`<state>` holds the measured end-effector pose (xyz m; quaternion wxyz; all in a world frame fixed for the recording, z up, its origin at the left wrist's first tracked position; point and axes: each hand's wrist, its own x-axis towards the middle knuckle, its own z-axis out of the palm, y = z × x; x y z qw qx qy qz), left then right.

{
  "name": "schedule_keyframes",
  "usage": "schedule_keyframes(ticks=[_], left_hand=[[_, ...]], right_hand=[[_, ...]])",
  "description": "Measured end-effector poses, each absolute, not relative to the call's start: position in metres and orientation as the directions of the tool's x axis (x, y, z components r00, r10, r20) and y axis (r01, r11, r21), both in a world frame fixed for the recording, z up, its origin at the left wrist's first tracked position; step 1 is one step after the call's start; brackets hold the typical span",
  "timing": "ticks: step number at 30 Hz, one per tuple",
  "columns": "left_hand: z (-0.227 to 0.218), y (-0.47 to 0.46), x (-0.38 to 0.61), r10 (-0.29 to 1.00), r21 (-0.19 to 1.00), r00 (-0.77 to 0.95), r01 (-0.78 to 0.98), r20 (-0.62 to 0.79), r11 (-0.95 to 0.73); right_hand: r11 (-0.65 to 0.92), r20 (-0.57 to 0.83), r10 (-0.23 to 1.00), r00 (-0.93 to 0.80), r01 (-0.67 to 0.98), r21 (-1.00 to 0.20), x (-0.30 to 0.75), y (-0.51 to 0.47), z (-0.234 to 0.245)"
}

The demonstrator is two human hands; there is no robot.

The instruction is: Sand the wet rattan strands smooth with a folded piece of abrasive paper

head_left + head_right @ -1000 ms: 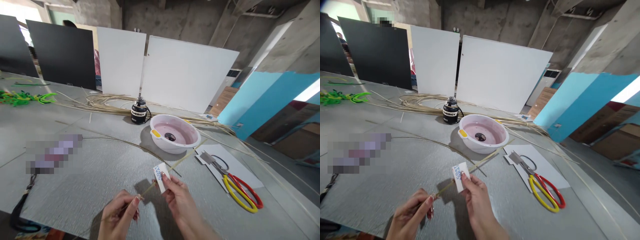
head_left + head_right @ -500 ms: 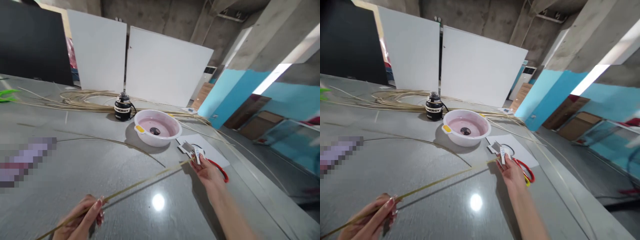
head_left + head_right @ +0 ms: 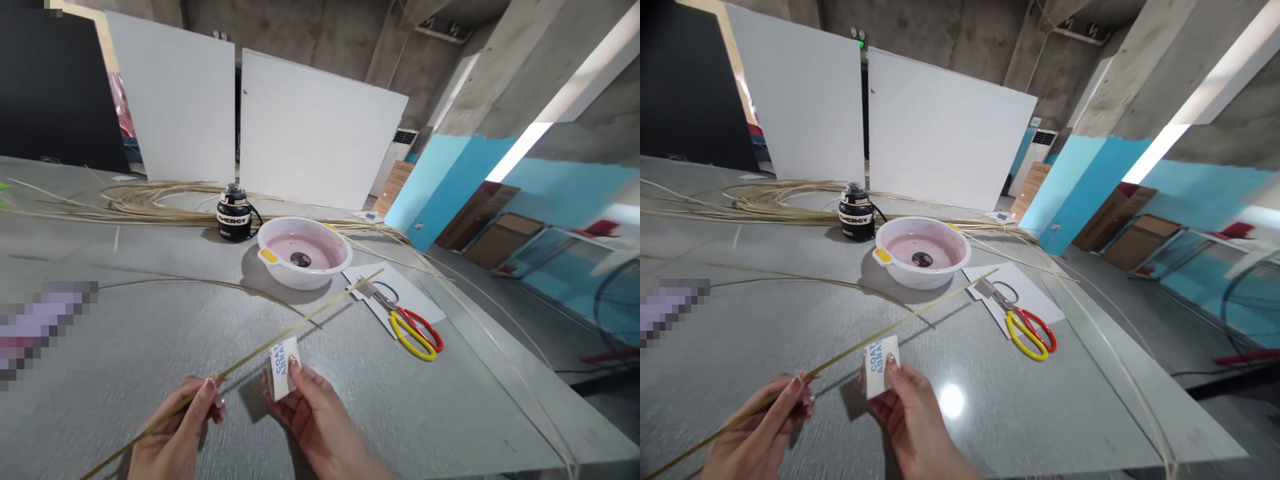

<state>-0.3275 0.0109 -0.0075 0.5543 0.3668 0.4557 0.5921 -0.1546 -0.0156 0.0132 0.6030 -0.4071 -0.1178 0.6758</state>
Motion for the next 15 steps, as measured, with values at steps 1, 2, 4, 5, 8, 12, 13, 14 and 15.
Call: schedule_keyframes(ticks=[1,2,4,5,8,12,13,14,15], left_hand=[[-0.007,0.011,-0.329,0.989,0.950,-0.124,-0.309,-0.079,0.037],[-0.009,0.012,-0.330,0.988,0.953,-0.131,-0.300,-0.082,0.040],[-0.013,0.013,-0.334,0.986,0.958,-0.145,-0.286,-0.078,0.034],[-0.015,0.014,-0.335,0.986,0.961,-0.153,-0.276,-0.068,0.024],[-0.019,0.012,-0.330,0.995,0.978,-0.098,-0.207,-0.016,-0.005],[-0.015,0.003,-0.317,0.999,0.994,0.044,-0.108,0.030,-0.025],[-0.014,0.000,-0.315,0.997,0.995,0.060,-0.095,0.041,-0.036],[-0.012,-0.002,-0.315,0.996,0.996,0.076,-0.080,0.056,-0.050],[-0.011,-0.003,-0.316,0.993,0.996,0.095,-0.064,0.074,-0.068]], right_hand=[[-0.254,-0.400,0.916,0.039,-0.715,-0.652,-0.159,-0.016,0.015],[-0.252,-0.389,0.921,0.032,-0.712,-0.655,-0.161,-0.015,0.017],[-0.241,-0.366,0.930,0.027,-0.706,-0.666,-0.161,-0.013,0.020],[-0.245,-0.362,0.932,0.021,-0.700,-0.671,-0.161,-0.011,0.022],[-0.261,-0.354,0.935,-0.003,-0.682,-0.683,-0.165,-0.008,0.023],[-0.237,-0.327,0.945,-0.005,-0.700,-0.673,-0.178,-0.008,0.024],[-0.230,-0.326,0.945,0.000,-0.708,-0.667,-0.181,-0.008,0.025],[-0.230,-0.331,0.944,0.003,-0.713,-0.663,-0.182,-0.008,0.025],[-0.232,-0.335,0.942,0.003,-0.714,-0.661,-0.181,-0.008,0.026]])
